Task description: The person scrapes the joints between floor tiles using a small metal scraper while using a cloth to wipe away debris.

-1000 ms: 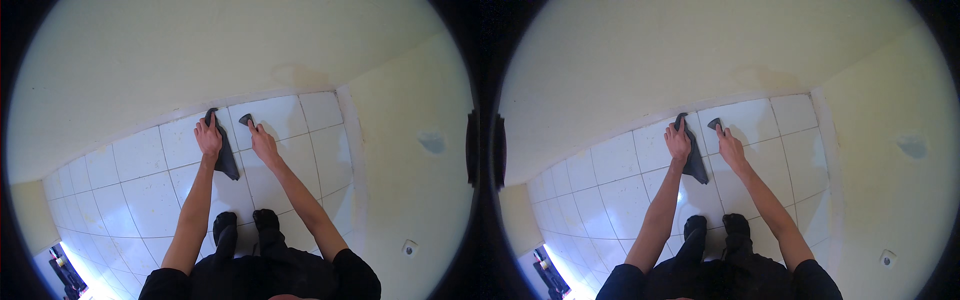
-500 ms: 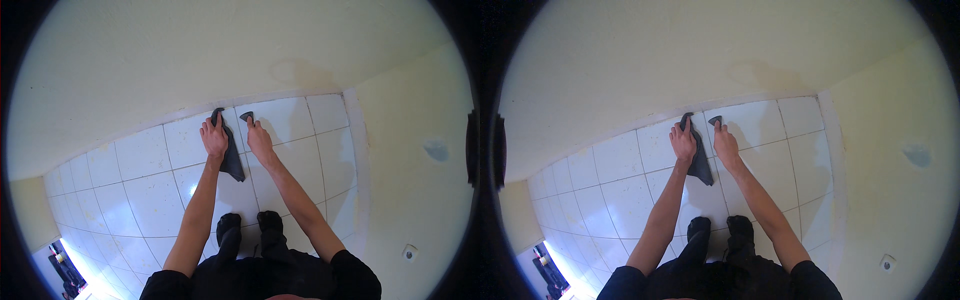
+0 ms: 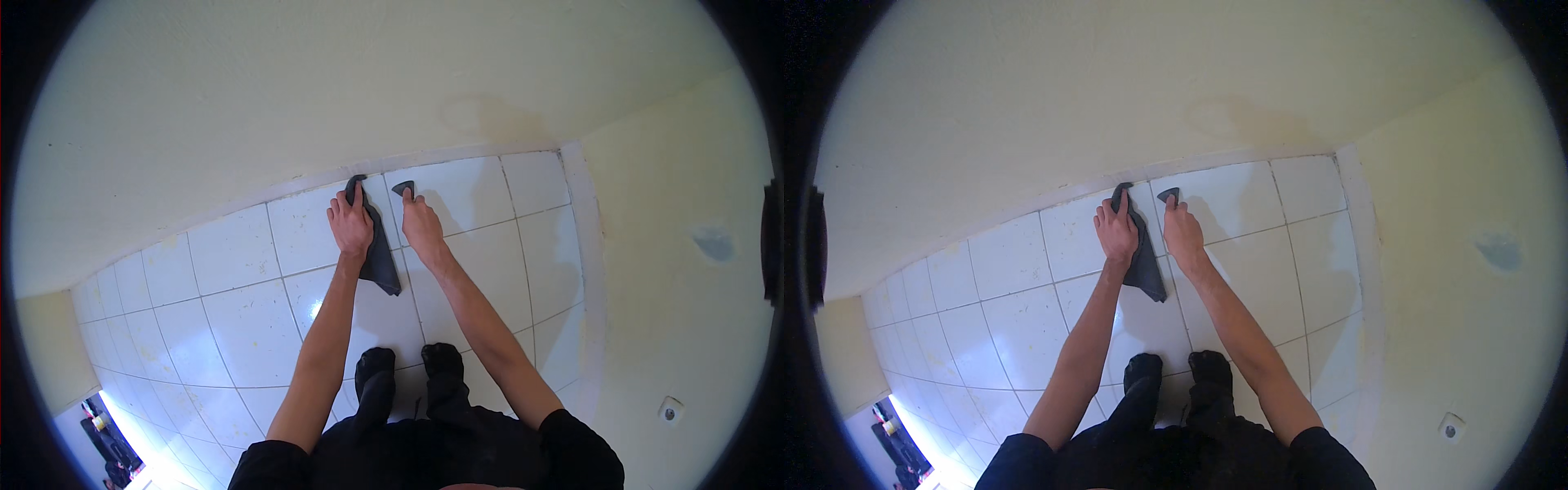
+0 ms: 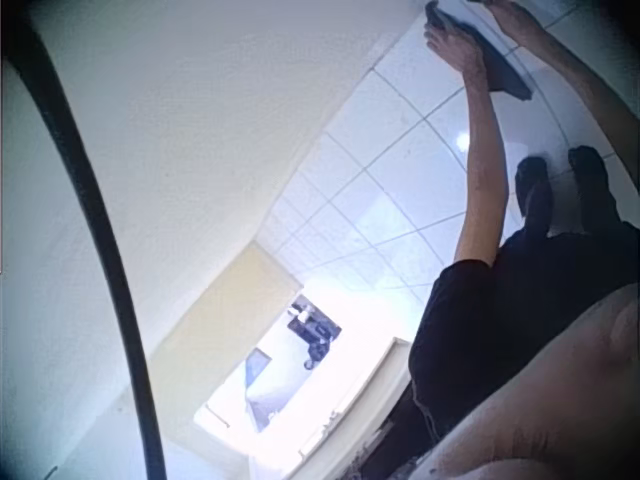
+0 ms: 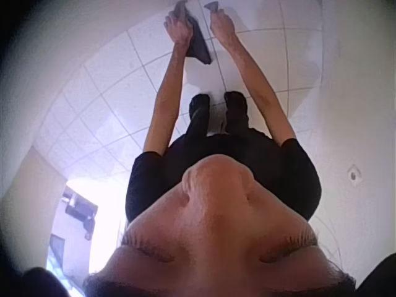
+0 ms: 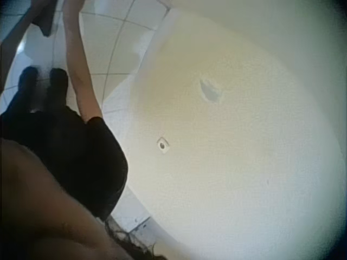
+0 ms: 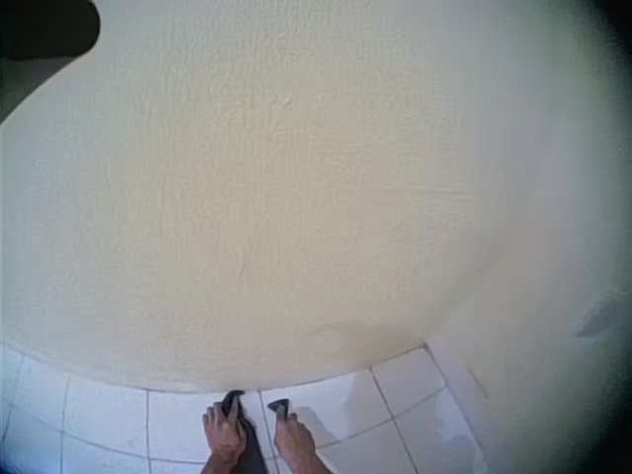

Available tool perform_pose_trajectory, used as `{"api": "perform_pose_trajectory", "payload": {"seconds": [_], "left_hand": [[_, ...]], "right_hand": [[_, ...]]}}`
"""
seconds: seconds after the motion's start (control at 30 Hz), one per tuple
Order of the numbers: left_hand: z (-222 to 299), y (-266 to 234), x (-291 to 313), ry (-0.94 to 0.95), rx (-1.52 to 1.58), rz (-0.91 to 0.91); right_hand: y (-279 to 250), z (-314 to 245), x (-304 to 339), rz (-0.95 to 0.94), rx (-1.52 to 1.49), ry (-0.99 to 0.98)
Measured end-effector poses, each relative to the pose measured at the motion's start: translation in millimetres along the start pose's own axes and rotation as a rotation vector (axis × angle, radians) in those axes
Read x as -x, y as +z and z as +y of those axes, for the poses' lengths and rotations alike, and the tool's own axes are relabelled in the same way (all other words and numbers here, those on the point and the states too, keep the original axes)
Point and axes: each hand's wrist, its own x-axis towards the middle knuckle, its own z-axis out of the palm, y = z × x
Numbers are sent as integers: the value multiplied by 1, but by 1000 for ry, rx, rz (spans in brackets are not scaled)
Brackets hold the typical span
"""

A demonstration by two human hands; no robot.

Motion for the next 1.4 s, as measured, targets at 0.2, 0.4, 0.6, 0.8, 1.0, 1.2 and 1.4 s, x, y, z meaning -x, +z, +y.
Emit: {"api": "perform_pose_trajectory", "payload": {"seconds": [0.2,0.4,0.6,0.8,1.0,1.2,1.4], "left_hand": [[-2,0,0,-11,2,-9],[-2,3,1,6,-4,9],[-5,3,1,4,29,19],[0,3,1,14,15,31],[-2,0,1,4,27,21],[-1,4,0,8,33,28],[-3,4,0,18,30,24]], "right_hand": [[-4,-4,-2,-22,-7,4],[-4,-4,-3,-10,-18,12],[-5,-1,1,-12,-16,-46],[-1,-3,-8,27,-2,-83],[-1,-23,-19,-21,-73,20],[5,-31,-24,22,-70,55],[7,-35,-25,42,-43,82]]}}
